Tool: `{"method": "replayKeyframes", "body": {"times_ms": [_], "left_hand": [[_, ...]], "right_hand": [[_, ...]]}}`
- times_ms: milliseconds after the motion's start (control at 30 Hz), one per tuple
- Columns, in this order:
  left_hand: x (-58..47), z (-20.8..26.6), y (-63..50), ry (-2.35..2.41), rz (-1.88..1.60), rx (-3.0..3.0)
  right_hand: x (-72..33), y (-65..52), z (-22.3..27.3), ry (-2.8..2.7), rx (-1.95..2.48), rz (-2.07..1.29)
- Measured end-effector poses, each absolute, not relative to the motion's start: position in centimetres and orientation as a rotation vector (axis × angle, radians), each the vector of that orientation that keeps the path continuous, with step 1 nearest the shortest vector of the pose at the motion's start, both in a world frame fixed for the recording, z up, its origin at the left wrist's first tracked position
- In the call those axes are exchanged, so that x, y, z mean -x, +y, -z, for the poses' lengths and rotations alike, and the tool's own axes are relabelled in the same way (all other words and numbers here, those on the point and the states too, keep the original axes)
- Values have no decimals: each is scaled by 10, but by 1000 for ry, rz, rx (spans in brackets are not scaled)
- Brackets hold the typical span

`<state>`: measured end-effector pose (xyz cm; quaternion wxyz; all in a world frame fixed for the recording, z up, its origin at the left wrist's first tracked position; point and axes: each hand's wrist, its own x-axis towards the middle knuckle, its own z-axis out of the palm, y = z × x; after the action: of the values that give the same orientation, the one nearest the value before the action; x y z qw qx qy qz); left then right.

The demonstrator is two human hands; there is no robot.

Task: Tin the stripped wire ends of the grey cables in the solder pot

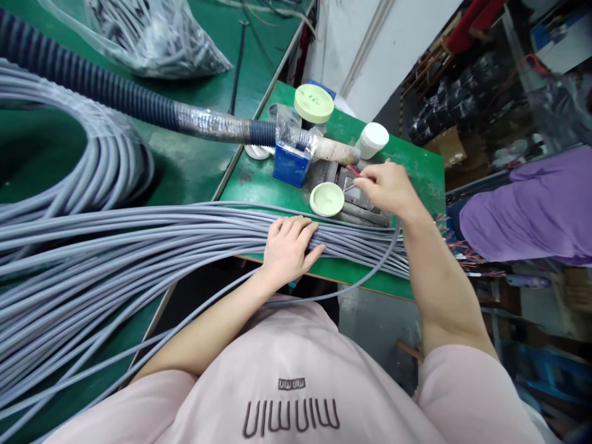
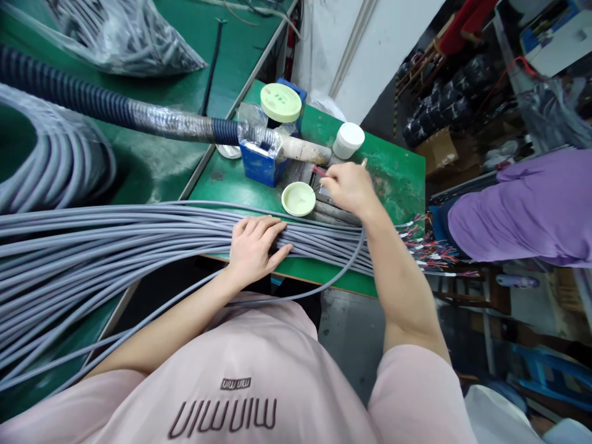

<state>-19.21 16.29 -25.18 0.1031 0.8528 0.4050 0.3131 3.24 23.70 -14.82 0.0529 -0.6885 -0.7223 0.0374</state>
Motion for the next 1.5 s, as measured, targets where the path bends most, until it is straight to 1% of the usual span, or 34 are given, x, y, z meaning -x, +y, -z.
{"method": "replayKeyframes", "body": {"times_ms": [100, 233, 400, 600, 1133, 1500], "left_hand": [[192, 252, 163, 1201, -917, -2527], [191, 253, 164, 1213, -950, -2555], [191, 252, 164, 1205, -943, -2527], [190, 252, 163, 1216, -943, -2535], [190, 252, 163, 1208, -944, -2510], [190, 252, 164, 1222, -939, -2543]], "right_hand": [[-67, 241, 151, -1987, 2217, -118], [-94, 251, 171, -1842, 2371, -182], [-95, 261, 190, -1864, 2432, -194], [-91, 266, 201, -1900, 2465, -160], [-87, 270, 206, -1858, 2542, -190], [-91, 267, 204, -1848, 2508, -134]]}}
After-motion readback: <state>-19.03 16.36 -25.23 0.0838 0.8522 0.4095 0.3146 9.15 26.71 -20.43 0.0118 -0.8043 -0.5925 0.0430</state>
